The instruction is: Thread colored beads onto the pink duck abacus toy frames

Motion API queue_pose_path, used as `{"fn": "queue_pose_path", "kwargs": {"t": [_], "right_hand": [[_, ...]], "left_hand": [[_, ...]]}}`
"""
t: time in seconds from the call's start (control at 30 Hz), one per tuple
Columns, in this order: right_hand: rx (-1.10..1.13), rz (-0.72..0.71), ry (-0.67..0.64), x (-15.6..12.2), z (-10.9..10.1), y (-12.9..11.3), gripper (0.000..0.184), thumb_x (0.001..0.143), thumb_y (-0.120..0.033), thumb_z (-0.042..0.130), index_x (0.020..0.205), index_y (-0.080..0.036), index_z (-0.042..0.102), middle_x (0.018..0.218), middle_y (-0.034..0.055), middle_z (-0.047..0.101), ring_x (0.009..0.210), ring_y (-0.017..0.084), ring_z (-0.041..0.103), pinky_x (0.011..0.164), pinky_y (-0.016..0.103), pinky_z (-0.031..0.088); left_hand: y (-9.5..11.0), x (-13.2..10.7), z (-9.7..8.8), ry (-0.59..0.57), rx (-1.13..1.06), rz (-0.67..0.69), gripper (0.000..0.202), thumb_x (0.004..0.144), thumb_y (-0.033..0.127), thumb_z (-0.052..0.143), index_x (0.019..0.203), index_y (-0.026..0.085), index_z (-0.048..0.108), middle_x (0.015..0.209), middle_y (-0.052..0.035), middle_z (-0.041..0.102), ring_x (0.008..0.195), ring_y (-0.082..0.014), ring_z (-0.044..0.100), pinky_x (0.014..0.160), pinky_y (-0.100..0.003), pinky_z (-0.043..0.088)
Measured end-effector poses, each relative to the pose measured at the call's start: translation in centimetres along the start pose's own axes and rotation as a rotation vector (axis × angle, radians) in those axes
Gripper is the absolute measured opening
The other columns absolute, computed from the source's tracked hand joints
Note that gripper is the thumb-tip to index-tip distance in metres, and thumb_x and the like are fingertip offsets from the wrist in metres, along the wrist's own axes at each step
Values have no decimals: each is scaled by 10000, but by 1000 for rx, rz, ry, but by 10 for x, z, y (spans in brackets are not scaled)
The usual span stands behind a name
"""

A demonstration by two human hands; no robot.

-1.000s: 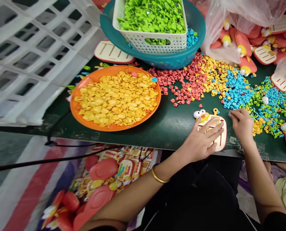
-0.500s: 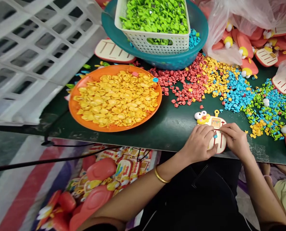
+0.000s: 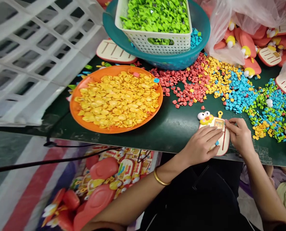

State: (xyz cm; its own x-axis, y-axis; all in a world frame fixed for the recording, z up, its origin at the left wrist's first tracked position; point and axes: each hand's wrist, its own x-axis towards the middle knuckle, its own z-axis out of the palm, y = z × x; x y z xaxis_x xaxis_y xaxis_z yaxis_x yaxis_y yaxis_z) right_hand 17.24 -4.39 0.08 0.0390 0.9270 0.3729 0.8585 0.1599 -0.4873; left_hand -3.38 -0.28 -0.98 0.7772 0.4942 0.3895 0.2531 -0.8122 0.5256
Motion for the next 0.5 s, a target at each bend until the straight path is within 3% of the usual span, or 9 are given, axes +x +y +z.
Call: {"fn": "queue_pose_path", "kwargs": {"t": [0.13,0.33,0.4,0.5], "right_hand": [[-7,7,3,-16,2,-8,274,967,-196,488,1060,-256,739,978,82,666,917,206,624,800,359,565],[166,-71,-93,-20,-5,-18,338,966,-139,443,1122,-254,721,1042,81,713,970,189,662,827,343,573],[244,-62,-145,-10,-10,-10,318,966,-151,459,1101,-260,726,1045,60,729,970,178,671,843,336,568],[141,82,3,13,-15,16,213,950,-248,544,1032,-241,741,1007,65,719,934,201,662,836,362,558]], "left_hand": [[-4,-1,1,-22,-4,81,381,993,237,472,1351,156,573,1360,-85,645,1378,-254,497,1223,-538,247],[-8,0,1,-14,-25,155,348,982,156,472,1293,197,622,1280,-38,699,1440,-253,418,1214,-519,291],[-8,0,1,-1,-10,165,373,984,162,469,1337,184,586,1320,-57,674,1440,-247,418,1215,-511,295],[-7,1,3,12,31,109,424,990,243,469,1397,140,525,1420,-129,589,1402,-243,474,1213,-504,303]]}}
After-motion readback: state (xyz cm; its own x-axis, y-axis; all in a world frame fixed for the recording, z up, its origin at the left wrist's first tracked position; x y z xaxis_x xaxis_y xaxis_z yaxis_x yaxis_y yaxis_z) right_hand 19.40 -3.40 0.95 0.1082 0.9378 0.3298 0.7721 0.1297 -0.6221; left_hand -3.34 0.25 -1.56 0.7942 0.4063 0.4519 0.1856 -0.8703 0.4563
